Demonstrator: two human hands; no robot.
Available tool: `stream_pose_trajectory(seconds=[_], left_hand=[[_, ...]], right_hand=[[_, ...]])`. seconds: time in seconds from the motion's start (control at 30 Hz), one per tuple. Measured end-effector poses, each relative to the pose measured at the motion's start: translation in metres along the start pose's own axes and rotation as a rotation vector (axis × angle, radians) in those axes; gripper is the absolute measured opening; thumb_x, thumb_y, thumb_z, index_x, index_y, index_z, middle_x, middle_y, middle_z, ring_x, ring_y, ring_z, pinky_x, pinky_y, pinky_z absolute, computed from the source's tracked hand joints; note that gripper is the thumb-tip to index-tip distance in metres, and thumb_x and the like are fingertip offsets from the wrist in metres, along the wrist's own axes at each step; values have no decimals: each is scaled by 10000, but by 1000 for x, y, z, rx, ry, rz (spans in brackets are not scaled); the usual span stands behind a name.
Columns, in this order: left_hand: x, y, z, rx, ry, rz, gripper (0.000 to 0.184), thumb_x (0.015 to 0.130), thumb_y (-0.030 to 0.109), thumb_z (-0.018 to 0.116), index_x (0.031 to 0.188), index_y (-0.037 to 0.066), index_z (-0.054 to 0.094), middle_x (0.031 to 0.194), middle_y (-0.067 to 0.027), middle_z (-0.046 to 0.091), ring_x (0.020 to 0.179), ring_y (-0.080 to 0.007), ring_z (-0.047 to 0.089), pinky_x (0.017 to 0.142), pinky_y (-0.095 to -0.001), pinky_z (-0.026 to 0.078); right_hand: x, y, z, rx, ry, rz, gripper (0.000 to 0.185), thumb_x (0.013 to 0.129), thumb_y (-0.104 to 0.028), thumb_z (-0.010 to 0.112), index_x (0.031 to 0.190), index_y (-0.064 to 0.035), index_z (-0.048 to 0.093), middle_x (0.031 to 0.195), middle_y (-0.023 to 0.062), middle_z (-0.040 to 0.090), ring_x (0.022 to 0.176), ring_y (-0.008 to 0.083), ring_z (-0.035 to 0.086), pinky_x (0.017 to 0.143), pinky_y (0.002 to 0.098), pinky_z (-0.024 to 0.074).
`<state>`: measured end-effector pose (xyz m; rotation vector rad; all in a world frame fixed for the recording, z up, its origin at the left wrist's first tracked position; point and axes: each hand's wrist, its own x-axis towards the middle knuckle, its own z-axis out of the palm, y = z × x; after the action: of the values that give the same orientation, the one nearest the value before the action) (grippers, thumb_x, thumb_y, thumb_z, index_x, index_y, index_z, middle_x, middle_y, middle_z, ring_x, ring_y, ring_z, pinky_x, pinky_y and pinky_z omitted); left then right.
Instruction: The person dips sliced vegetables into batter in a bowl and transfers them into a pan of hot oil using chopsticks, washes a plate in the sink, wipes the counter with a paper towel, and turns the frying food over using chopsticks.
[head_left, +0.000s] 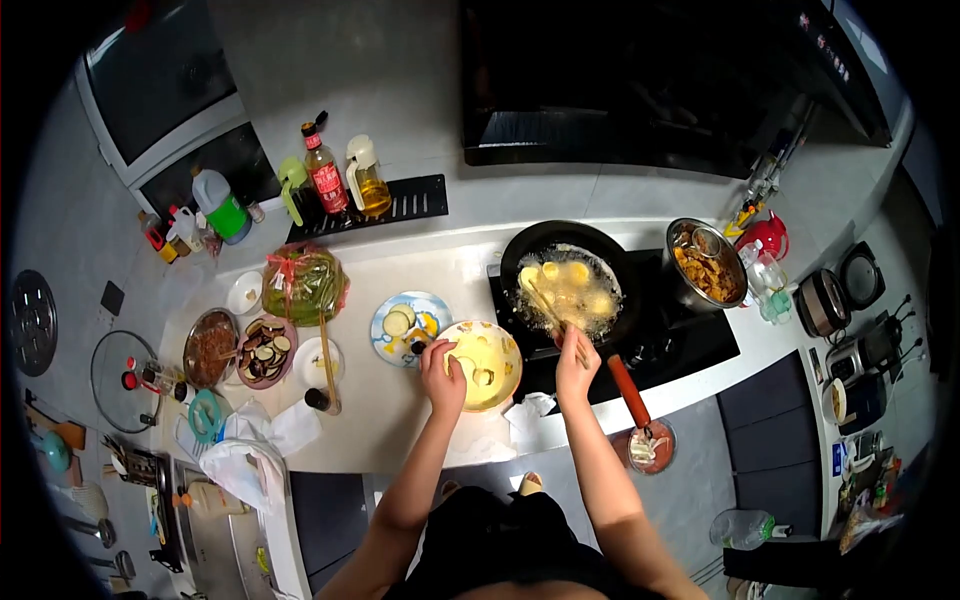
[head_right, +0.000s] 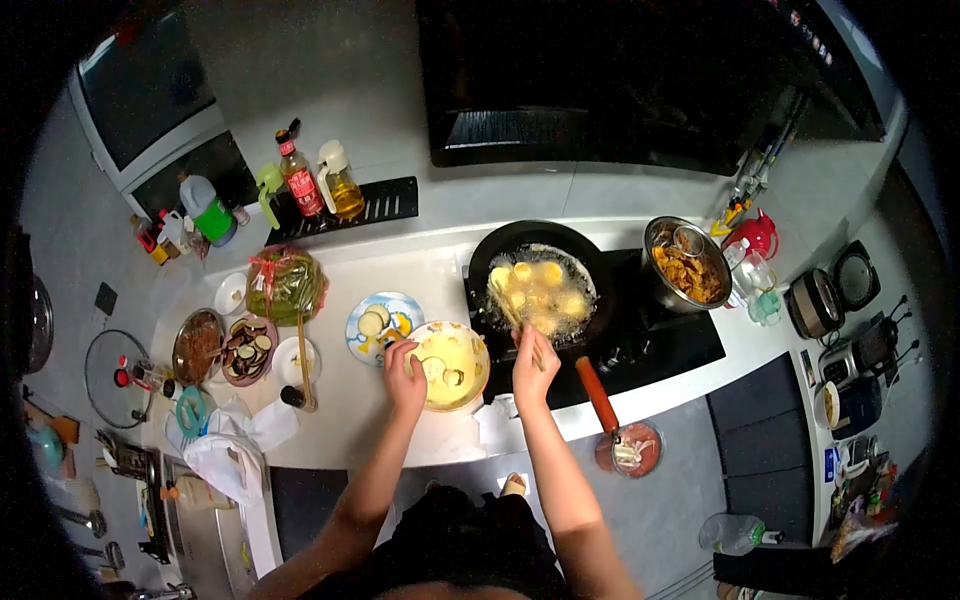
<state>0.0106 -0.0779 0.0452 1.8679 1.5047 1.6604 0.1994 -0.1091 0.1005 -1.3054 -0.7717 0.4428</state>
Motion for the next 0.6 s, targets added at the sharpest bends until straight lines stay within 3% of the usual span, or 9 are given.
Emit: stream_pose_trajectory(seconds=[0.13,0.23,0.33,0.37,0.47,0.5,0.6], left_hand=[[-23,-20,-17,58,40,-79,214,717,-39,491,901,41,566,966,-116,561,946,-299,510,841,-380,406],[-37,-39,-28,94,60,-107,217,713,-51,480,886,42,573,958,-114,564,924,-299,514,835,-384,407],[-46,-42,-39,111,32,-146,221,719,-65,462,896,16,566,949,-136,546,933,-310,508,839,-379,406],[-48,-43,-42,115,43,-148,224,715,-62,467,893,27,569,947,-129,552,925,-305,514,833,-378,410],[-53,-45,-48,125,70,-153,232,707,-57,478,889,49,576,943,-114,565,911,-296,525,817,-376,417],[-54,-46,-50,128,73,-154,235,706,-58,477,890,50,577,943,-114,564,914,-296,524,813,-375,419],[-58,-49,-56,144,82,-151,243,702,-63,475,892,49,577,942,-115,560,918,-297,522,809,-374,420]], right_hand=[[-60,-12,-22,96,-78,141,246,907,-142,498,935,72,616,787,97,645,669,107,588,626,228,474],[-93,20,-26,-39,-257,98,212,882,-123,527,936,59,620,768,93,643,663,115,589,629,241,477],[-108,33,-15,-178,-487,4,155,845,-94,565,922,26,625,748,132,634,639,181,607,608,255,476],[-110,36,-12,-277,-538,-154,130,825,-84,582,912,2,624,759,156,618,643,255,614,589,288,486],[-110,39,2,-369,-632,-394,125,821,-68,565,915,-3,616,776,138,606,646,280,597,586,316,479],[-109,33,3,-432,-705,-389,142,805,-73,580,929,-11,609,789,145,589,645,327,577,578,353,480],[-108,47,13,-499,-771,-447,163,803,-89,585,949,-16,599,756,144,571,641,326,576,567,369,476]])
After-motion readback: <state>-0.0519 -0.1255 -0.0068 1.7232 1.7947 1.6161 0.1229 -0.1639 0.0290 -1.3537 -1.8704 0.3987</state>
